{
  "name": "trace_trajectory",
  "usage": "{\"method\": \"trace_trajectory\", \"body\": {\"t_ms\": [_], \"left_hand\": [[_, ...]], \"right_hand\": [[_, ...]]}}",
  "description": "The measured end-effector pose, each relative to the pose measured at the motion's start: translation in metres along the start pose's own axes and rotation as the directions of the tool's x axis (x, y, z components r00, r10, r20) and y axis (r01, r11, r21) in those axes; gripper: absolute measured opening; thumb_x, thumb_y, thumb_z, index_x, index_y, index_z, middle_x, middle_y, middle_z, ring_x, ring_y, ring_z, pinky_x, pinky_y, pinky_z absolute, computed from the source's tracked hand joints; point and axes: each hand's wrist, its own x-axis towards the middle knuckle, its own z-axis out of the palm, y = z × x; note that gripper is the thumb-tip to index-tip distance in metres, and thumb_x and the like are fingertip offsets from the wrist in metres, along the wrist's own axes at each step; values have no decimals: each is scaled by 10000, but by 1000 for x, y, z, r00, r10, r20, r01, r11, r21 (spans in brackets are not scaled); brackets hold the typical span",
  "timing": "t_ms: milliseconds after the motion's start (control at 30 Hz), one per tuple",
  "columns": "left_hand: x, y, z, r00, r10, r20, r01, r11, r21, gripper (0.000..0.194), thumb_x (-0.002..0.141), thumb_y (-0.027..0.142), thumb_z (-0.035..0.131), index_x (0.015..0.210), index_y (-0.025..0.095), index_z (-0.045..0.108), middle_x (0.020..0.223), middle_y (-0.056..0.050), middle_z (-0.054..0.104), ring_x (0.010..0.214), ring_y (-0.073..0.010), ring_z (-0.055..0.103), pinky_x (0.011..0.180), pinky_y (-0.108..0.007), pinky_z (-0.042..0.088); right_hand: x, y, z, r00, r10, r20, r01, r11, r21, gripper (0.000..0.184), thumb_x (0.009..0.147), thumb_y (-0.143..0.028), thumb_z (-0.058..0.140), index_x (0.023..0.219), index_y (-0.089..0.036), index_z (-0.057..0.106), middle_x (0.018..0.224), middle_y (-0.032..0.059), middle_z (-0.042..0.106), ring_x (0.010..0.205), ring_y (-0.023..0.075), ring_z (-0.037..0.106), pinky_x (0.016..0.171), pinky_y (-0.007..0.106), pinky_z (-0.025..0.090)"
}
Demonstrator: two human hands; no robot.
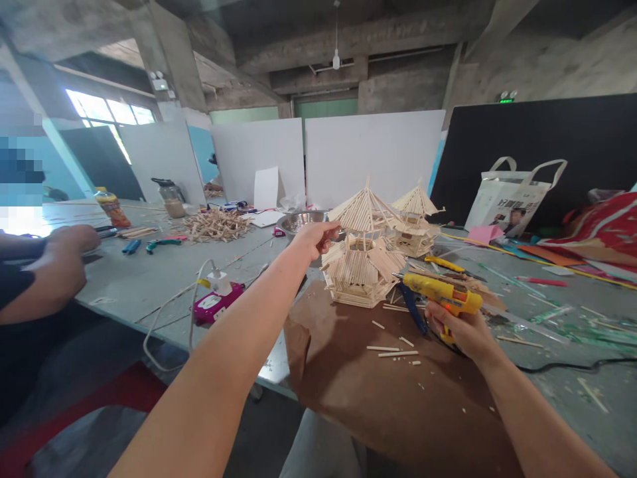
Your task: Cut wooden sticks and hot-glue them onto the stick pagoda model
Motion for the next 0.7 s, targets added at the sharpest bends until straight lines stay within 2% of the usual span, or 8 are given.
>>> {"method": "trace_trajectory", "body": {"t_ms": [400,633,700], "left_hand": [[-4,1,1,1000,-18,-8,18,1000,-22,142,628,222,617,551,108,582,389,3,500,262,-5,273,302,-174,104],[-3,0,-1,1000,-13,3,13,1000,10,205,650,306,553,582,119,600,386,-9,501,252,-26,286,303,-184,120],[-4,-3,-3,1000,-14,15,14,1000,16,229,653,325,528,599,117,607,394,-16,505,252,-37,294,300,-193,126]], "right_hand": [[0,-1,0,1000,-14,14,14,1000,-16,310,612,-452,608,596,-161,503,404,-37,407,352,70,357,343,210,290],[1,-1,-1,1000,-25,13,25,1000,3,298,609,-445,613,593,-163,518,389,-37,421,329,68,362,324,204,285],[1,-2,-1,998,-66,-10,65,998,-10,296,614,-443,609,575,-164,520,383,-35,425,319,68,364,313,202,282]]}}
